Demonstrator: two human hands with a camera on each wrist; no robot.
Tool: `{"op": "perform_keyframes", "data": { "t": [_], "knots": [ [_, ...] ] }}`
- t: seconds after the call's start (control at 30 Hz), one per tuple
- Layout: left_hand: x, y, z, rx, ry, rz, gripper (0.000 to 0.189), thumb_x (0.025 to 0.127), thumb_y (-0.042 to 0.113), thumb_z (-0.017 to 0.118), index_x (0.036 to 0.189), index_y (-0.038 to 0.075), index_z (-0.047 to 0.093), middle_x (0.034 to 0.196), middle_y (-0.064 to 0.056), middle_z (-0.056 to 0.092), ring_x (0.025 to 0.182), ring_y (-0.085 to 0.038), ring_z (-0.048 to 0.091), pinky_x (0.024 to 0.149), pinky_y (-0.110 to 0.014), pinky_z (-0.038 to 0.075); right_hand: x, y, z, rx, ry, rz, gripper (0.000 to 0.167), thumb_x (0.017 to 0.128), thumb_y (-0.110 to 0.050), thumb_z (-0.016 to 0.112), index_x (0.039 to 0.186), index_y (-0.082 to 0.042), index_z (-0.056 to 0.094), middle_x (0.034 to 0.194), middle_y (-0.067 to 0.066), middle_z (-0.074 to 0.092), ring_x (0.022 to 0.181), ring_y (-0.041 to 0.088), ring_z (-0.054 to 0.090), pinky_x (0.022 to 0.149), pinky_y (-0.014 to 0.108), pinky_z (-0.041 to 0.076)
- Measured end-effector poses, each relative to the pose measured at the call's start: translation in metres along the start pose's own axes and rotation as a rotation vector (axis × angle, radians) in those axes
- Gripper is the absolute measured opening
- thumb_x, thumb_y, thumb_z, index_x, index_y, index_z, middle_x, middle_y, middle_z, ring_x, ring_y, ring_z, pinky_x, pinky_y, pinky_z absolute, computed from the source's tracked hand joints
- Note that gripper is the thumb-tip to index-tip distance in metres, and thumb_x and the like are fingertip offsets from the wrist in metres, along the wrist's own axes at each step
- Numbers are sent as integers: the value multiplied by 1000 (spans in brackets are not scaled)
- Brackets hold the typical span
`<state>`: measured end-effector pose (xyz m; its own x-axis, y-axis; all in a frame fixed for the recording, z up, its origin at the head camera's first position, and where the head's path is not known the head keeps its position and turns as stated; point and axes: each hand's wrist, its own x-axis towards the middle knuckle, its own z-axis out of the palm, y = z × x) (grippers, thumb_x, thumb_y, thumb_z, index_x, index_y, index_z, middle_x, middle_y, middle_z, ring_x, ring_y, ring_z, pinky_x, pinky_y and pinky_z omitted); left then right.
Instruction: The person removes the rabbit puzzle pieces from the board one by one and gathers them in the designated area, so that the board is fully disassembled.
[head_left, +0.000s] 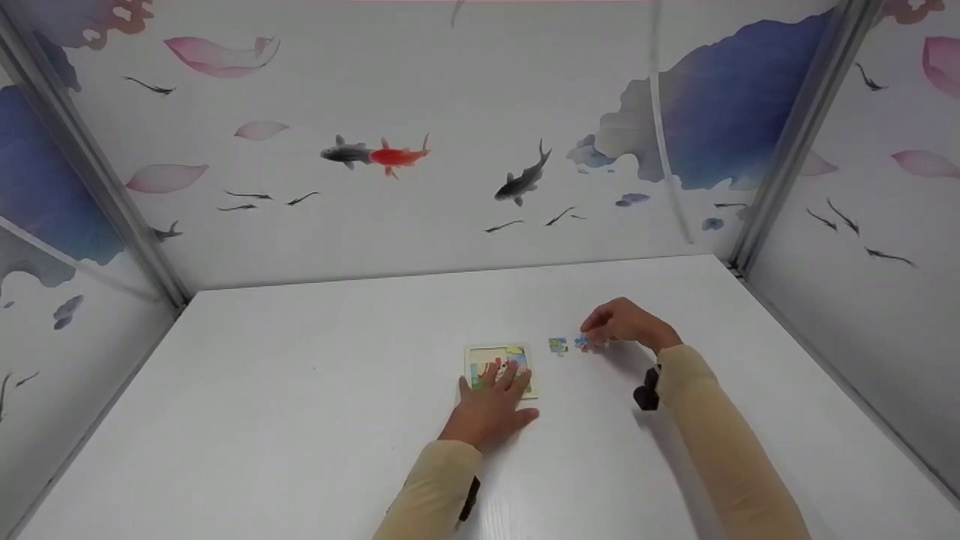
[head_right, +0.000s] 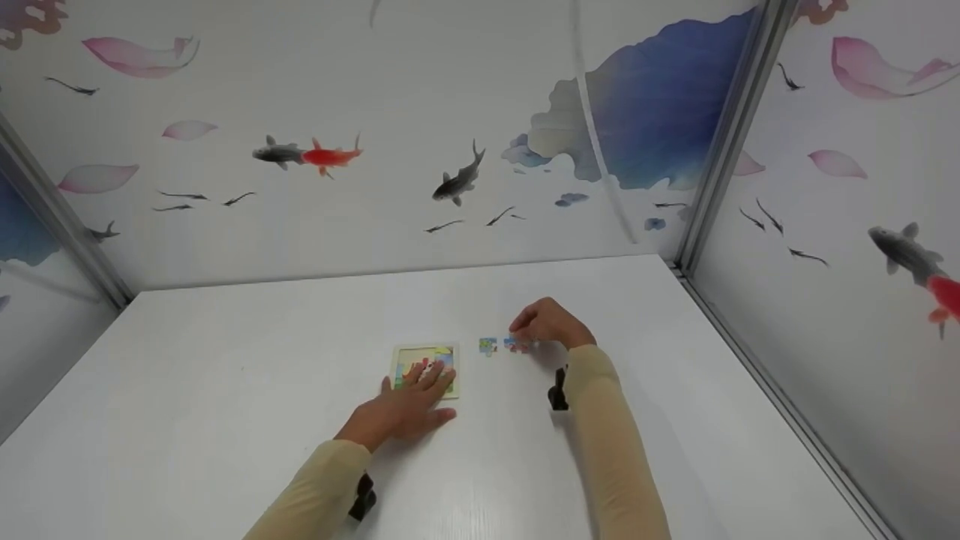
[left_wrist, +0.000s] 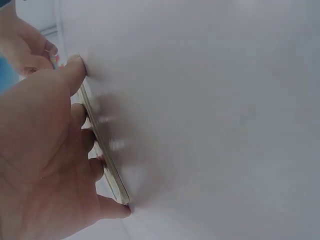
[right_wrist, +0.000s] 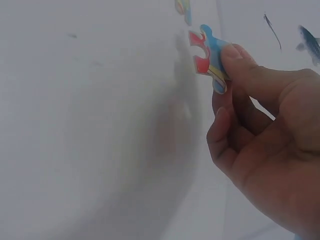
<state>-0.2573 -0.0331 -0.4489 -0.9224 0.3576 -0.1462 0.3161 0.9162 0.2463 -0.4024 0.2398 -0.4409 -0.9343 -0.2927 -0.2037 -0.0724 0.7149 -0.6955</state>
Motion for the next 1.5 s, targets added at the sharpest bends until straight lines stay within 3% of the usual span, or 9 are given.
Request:
{"op": "perform_keyframes", "data": {
  "t": [0.17, 0.33, 0.53, 0.7, 0.87, 1.0, 1.23, 1.4, 1.5],
  "knots": [
    [3, -1, 0, -26, -12, 1, 68, 100, 52, 52, 158, 22, 32, 168, -3, 25, 156, -30, 20, 118, -71, 20, 0, 4, 9, -63, 14, -1, 20, 95, -16, 67, 112, -7, 73, 106, 7, 71, 88, 18, 53, 75, 27, 44],
    [5, -6, -2, -49, -24, 23, 67, 100, 49, 54, 158, 22, 33, 168, -6, 22, 157, -31, 18, 118, -70, 19, 0, 5, 14, -56, 9, -7, 20, 95, -17, 68, 112, -7, 72, 101, 7, 72, 86, 16, 58, 77, 26, 46],
    [5, -15, -3, -14, -62, 78, 64, 102, 46, 53, 158, 23, 33, 169, -2, 21, 157, -31, 18, 120, -68, 16, -3, 3, 17, -58, 44, -10, 19, 96, -15, 66, 111, -5, 72, 104, 10, 72, 87, 16, 59, 80, 26, 47],
    [3, -22, -2, -7, -72, 79, 62, 102, 49, 50, 157, 25, 34, 168, 2, 24, 157, -29, 17, 122, -65, 14, 1, -8, 22, -74, 81, 1, 22, 99, -17, 63, 115, -4, 70, 109, 13, 70, 91, 19, 59, 81, 29, 50],
    [1, -24, 0, -2, -70, 72, 62, 103, 51, 48, 158, 27, 33, 168, 4, 23, 158, -27, 15, 124, -60, 16, 8, -25, 32, -119, 119, -77, 25, 99, -23, 64, 118, -8, 70, 116, 12, 68, 97, 22, 58, 85, 34, 52],
    [0, -25, -2, -8, -78, 67, 63, 102, 51, 48, 158, 28, 31, 168, 6, 22, 158, -26, 14, 126, -56, 16, 12, -42, 40, -131, 95, -145, 24, 98, -23, 66, 118, -12, 72, 117, 11, 66, 103, 24, 55, 86, 37, 52],
    [2, -26, -3, 2, -99, 57, 64, 101, 54, 49, 158, 30, 31, 168, 8, 21, 158, -24, 16, 126, -54, 17, 16, -66, 62, -125, 22, -223, 20, 96, -19, 68, 113, -13, 75, 120, 8, 67, 117, 28, 54, 102, 47, 46],
    [4, -27, -5, 17, -121, 69, 66, 102, 54, 48, 159, 28, 29, 169, 6, 21, 158, -25, 15, 125, -56, 17, 21, -74, 78, -158, -42, -304, 17, 94, -13, 69, 108, -12, 77, 121, 9, 67, 118, 30, 57, 107, 53, 43],
    [5, -26, -7, 22, -132, 76, 66, 102, 53, 47, 159, 27, 28, 169, 5, 20, 158, -25, 14, 125, -57, 17, 25, -75, 83, -175, -62, -308, 15, 94, -11, 69, 105, -13, 78, 122, 10, 67, 118, 29, 57, 107, 52, 43]
  ]
}}
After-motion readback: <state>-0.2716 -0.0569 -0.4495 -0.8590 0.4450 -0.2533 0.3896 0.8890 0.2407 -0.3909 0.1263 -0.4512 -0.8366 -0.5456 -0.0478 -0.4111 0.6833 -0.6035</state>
